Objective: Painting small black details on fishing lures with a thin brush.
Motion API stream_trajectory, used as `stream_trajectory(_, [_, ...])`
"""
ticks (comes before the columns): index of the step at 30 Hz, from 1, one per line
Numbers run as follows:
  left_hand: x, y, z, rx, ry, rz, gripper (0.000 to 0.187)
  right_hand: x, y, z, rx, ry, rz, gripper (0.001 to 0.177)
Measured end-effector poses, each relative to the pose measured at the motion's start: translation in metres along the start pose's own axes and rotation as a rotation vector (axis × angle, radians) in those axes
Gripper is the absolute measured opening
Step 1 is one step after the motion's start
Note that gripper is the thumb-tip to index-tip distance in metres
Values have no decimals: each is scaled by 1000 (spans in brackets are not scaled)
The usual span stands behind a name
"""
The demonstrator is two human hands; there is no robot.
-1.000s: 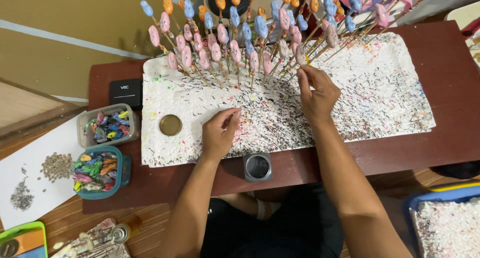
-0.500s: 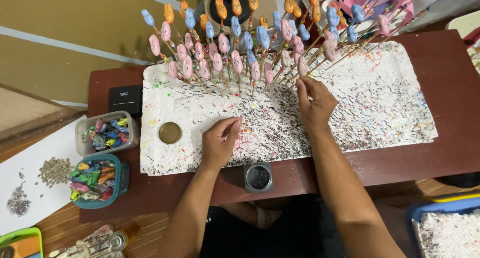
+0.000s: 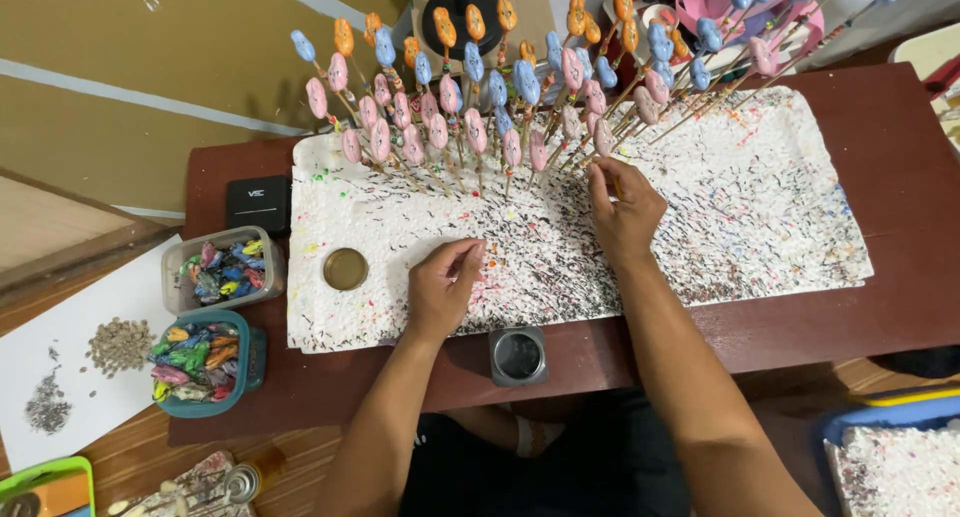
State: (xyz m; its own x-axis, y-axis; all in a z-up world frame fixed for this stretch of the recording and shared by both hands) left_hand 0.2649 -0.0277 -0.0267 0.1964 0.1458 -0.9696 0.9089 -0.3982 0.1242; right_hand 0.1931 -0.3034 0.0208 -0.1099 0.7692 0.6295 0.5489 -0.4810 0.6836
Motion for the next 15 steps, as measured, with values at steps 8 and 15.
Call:
stream_trajectory(8, [5, 2, 1, 2, -39, -11, 23, -8, 2, 3, 16, 54, 40, 14])
stream_trajectory(15, [9, 1, 2, 18, -27, -5, 23, -12, -6, -8, 72, 144, 153, 22])
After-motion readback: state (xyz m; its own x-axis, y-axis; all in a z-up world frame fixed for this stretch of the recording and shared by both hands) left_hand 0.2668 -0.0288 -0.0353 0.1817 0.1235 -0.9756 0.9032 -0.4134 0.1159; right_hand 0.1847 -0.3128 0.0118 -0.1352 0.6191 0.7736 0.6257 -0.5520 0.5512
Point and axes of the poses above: each hand's wrist, its own y-axis towards the middle knuckle, its own z-axis out of the palm, x = y × z, the point moved 10 cm from there along y, towards the middle knuckle, and after that the axes turned 3 degrees about -z, right-handed, at the moved point
